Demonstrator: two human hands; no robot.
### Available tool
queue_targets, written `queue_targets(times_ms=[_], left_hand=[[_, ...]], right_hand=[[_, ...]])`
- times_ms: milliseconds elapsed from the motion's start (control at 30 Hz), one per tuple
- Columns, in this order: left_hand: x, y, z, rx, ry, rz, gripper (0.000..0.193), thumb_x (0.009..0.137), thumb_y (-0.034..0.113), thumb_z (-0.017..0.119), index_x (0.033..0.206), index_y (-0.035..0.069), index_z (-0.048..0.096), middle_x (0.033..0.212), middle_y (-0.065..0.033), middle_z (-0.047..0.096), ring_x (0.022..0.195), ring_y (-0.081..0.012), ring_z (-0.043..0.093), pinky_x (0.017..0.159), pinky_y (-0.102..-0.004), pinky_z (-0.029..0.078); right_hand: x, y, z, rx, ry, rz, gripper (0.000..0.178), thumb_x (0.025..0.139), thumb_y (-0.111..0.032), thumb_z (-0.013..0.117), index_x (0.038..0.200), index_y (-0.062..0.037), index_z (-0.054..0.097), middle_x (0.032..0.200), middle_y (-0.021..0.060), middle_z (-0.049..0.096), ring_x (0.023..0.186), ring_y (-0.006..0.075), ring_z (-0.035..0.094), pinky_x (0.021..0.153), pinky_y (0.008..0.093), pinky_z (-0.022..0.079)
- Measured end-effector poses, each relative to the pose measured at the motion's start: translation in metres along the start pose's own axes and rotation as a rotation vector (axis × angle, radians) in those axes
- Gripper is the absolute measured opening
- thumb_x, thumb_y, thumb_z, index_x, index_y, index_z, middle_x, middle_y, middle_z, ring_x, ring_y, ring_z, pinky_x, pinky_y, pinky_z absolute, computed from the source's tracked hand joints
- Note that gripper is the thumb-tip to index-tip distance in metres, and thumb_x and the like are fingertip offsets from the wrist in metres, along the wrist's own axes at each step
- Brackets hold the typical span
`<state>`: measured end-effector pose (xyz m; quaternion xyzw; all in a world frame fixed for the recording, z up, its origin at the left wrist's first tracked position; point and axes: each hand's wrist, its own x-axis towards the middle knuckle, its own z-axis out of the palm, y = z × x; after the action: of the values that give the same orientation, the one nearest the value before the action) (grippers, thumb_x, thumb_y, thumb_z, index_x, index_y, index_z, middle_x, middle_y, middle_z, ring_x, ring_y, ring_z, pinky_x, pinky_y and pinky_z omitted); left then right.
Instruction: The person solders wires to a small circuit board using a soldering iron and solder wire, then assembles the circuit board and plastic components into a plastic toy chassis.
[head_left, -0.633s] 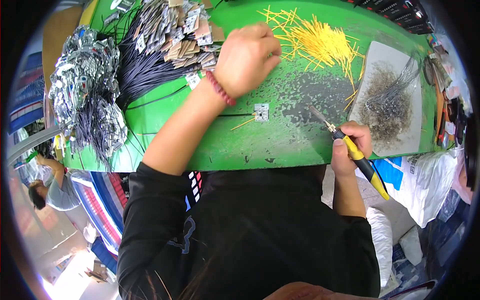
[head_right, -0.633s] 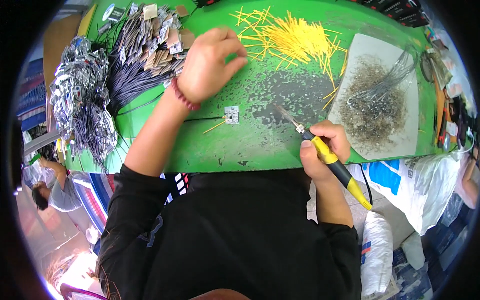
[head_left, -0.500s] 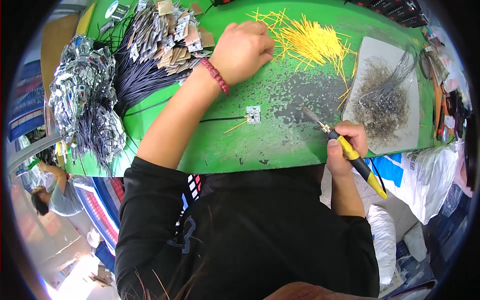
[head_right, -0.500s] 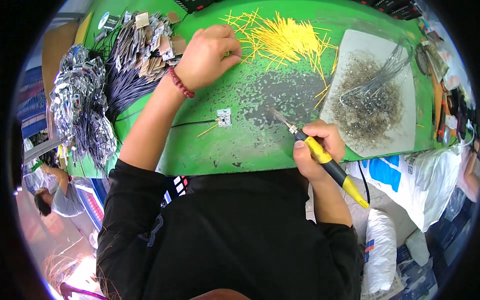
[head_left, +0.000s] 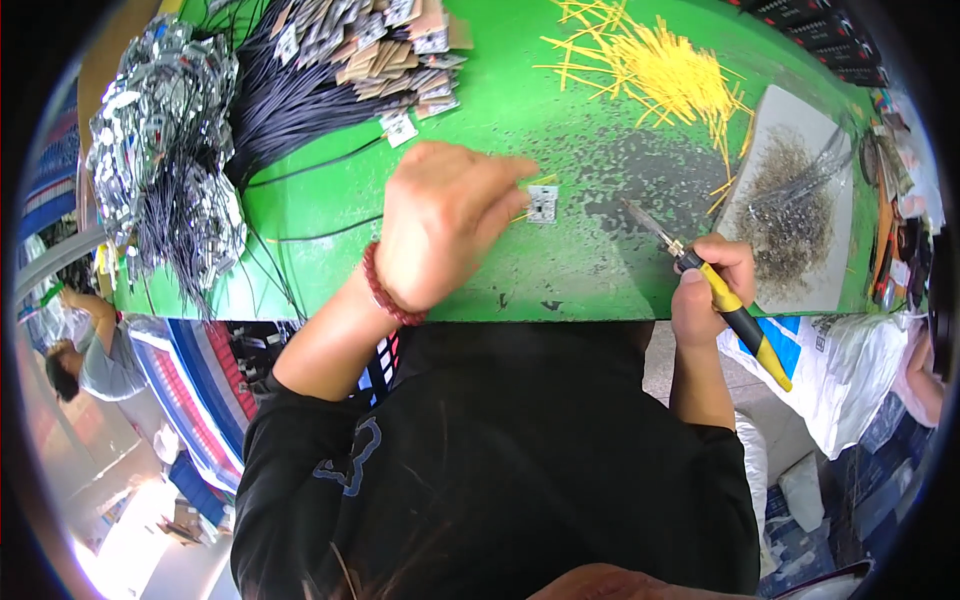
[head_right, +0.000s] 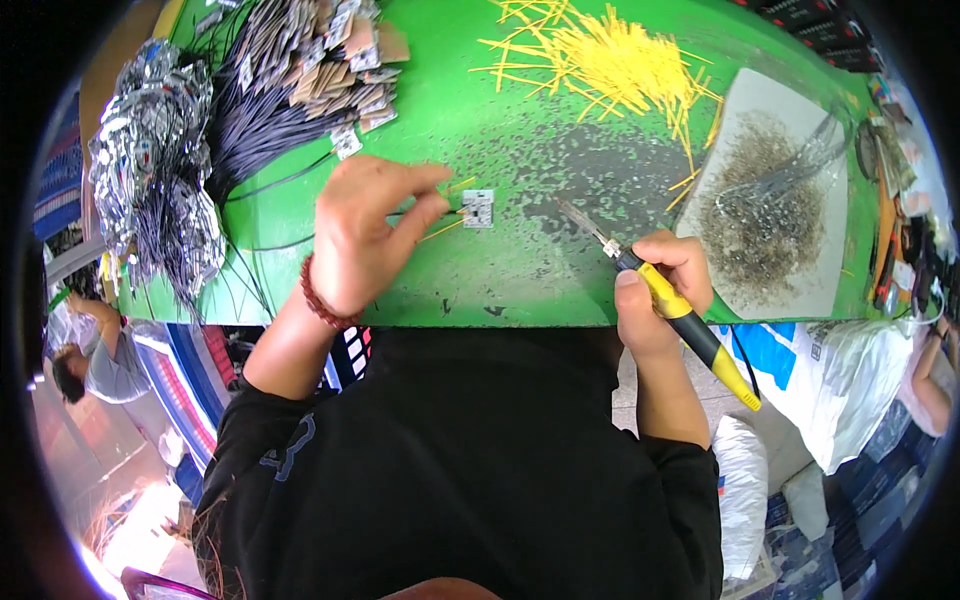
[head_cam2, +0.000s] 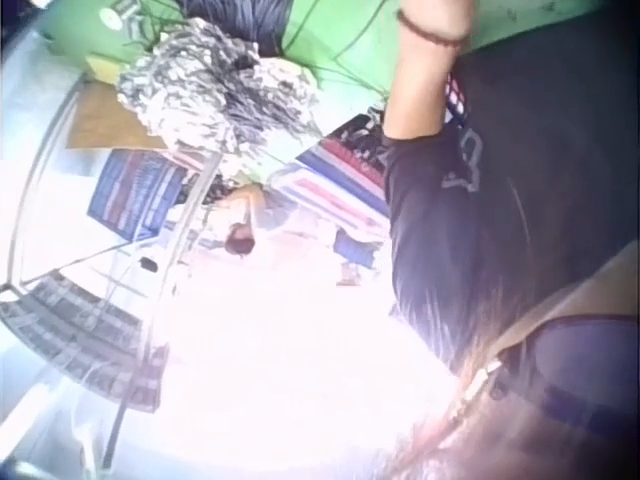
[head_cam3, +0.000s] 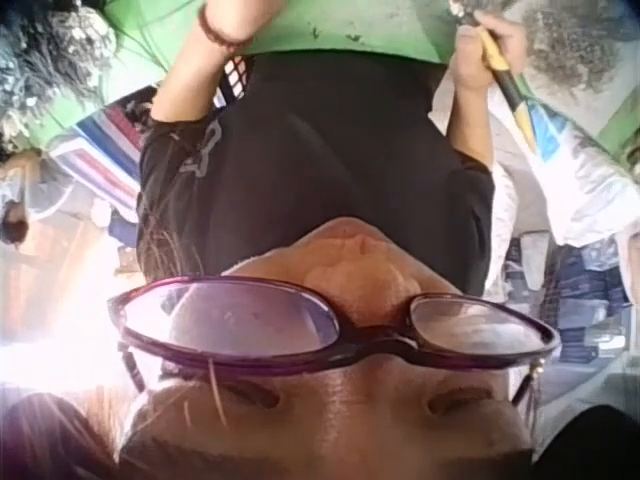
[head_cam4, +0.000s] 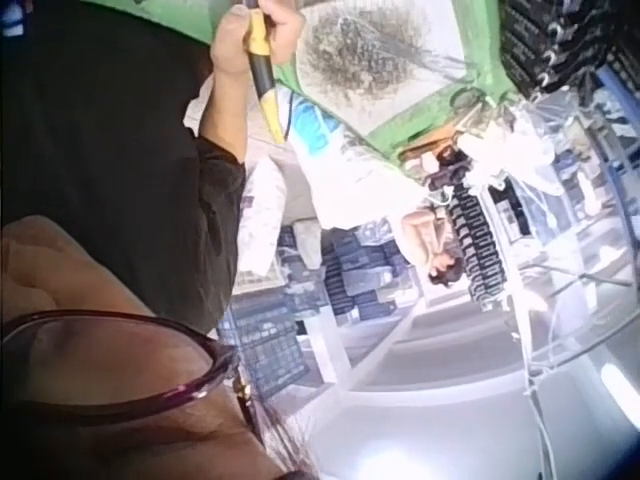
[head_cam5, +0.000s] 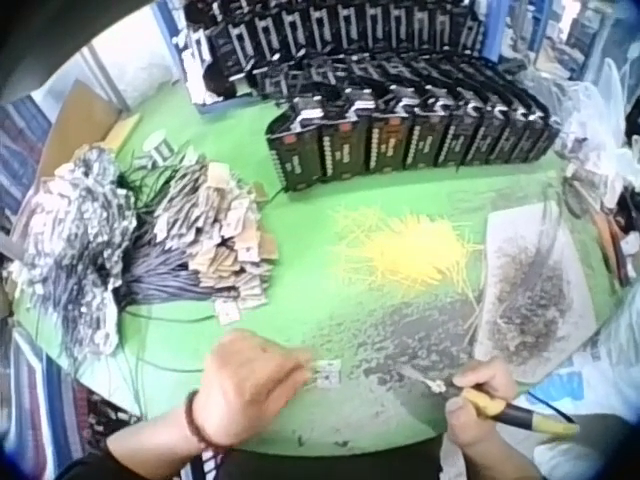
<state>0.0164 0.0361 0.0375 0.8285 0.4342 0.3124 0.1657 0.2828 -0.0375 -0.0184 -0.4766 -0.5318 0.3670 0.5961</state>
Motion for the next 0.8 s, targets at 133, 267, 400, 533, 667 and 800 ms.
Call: queue_targets(times_ms=[133, 267, 400, 533, 667, 800], left_hand=[[-0.031, 0.007, 0.011, 0.021, 0.074, -0.070, 0.013, 0.068, 0.009, 0.074, 0.076, 0.013, 0.065, 0.077, -0.0008, 0.062, 0.079, -0.0220, 0.059, 0.073, -0.0363, 0.042], [-0.043, 0.007, 0.021, 0.070, 0.099, -0.143, 0.013, 0.067, 0.007, 0.073, 0.073, 0.012, 0.064, 0.088, -0.0017, 0.058, 0.088, -0.0230, 0.053, 0.078, -0.0367, 0.036], [-0.044, 0.001, 0.028, 0.083, 0.100, -0.146, 0.012, 0.067, 0.007, 0.072, 0.073, 0.012, 0.064, 0.088, -0.0016, 0.058, 0.089, -0.0224, 0.054, 0.078, -0.0365, 0.035], [-0.043, -0.001, 0.031, 0.102, 0.106, -0.151, 0.012, 0.066, 0.007, 0.072, 0.073, 0.012, 0.063, 0.088, -0.0013, 0.058, 0.091, -0.0224, 0.055, 0.078, -0.0365, 0.036], [-0.044, -0.001, 0.030, 0.097, 0.096, -0.158, 0.012, 0.066, 0.008, 0.072, 0.073, 0.013, 0.063, 0.088, -0.0008, 0.058, 0.092, -0.0226, 0.055, 0.080, -0.0368, 0.036], [-0.044, -0.001, 0.030, 0.089, 0.089, -0.153, 0.013, 0.066, 0.008, 0.072, 0.073, 0.013, 0.063, 0.088, -0.0008, 0.058, 0.092, -0.0227, 0.055, 0.080, -0.0370, 0.036]], right_hand=[[-0.004, -0.005, 0.021, 0.108, -0.083, 0.065, 0.024, 0.081, -0.013, 0.067, 0.095, -0.0023, 0.051, 0.077, 0.0029, 0.049, 0.066, 0.0082, 0.041, 0.060, 0.0231, 0.032], [-0.006, -0.004, 0.035, 0.081, -0.167, 0.093, 0.026, 0.080, -0.013, 0.069, 0.095, -0.0021, 0.051, 0.075, 0.0021, 0.049, 0.065, 0.0079, 0.040, 0.058, 0.0237, 0.031], [-0.007, -0.002, 0.038, 0.136, -0.106, 0.096, 0.026, 0.080, -0.014, 0.070, 0.093, -0.0018, 0.052, 0.074, 0.0024, 0.049, 0.063, 0.0077, 0.039, 0.056, 0.0243, 0.030], [-0.008, -0.003, 0.037, 0.013, -0.154, 0.070, 0.026, 0.080, -0.018, 0.071, 0.091, -0.0007, 0.054, 0.078, 0.0056, 0.054, 0.064, 0.0091, 0.046, 0.056, 0.0247, 0.035], [-0.005, -0.003, 0.038, -0.044, -0.176, 0.020, 0.026, 0.079, -0.018, 0.071, 0.089, 0.0000, 0.055, 0.072, 0.0047, 0.054, 0.058, 0.0092, 0.045, 0.052, 0.0240, 0.034], [-0.004, -0.002, 0.039, -0.046, -0.166, 0.002, 0.026, 0.079, -0.018, 0.071, 0.089, 0.0002, 0.055, 0.069, 0.0040, 0.053, 0.056, 0.0093, 0.044, 0.050, 0.0240, 0.033]])
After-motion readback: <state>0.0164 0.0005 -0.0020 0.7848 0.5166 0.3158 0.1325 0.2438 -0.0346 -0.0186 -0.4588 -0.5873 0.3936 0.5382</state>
